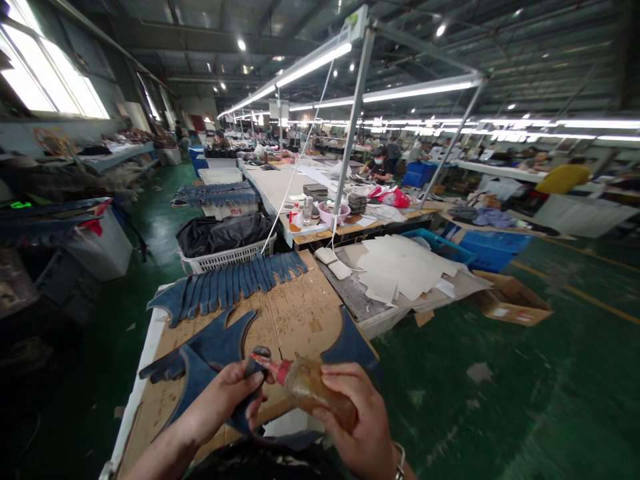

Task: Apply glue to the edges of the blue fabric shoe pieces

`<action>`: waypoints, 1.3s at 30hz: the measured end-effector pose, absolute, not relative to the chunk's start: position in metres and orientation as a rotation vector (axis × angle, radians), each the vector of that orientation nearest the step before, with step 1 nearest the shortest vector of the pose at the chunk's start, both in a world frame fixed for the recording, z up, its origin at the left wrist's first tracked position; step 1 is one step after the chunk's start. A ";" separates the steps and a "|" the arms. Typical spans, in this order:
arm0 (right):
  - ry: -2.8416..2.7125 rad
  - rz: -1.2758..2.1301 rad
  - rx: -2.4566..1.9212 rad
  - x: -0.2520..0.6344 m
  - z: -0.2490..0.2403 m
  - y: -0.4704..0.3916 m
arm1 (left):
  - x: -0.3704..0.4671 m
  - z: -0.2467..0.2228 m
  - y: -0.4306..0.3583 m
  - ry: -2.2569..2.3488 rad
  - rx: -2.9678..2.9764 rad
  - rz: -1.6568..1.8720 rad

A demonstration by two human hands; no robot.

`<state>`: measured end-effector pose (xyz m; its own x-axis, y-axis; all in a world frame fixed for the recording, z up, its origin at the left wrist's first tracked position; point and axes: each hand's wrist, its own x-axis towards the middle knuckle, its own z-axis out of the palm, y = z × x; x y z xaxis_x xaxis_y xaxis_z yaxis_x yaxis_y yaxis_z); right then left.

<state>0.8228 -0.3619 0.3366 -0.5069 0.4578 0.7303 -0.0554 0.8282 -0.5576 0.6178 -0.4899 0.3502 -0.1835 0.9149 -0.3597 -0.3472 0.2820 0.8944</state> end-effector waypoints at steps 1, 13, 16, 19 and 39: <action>-2.007 0.640 -0.321 0.822 0.336 -0.362 | 0.618 0.350 -0.490 1.278 0.608 1.256; -1.886 0.729 -0.520 0.823 0.332 -0.356 | 0.613 0.356 -0.487 1.436 0.787 1.166; -1.747 0.880 -0.658 0.830 0.325 -0.348 | 0.606 0.357 -0.488 1.756 1.154 1.115; -1.681 1.104 -0.673 0.837 0.320 -0.342 | 0.595 0.359 -0.491 2.095 1.773 1.057; -1.701 1.372 -0.641 0.830 0.319 -0.355 | 0.582 0.361 -0.501 2.399 2.659 0.963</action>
<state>0.8303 -0.3551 0.3189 -0.5187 0.8049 0.2884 -0.1111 0.2710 -0.9562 0.5823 -0.5010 0.3614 0.1043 0.7155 0.6908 0.9945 -0.0723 -0.0753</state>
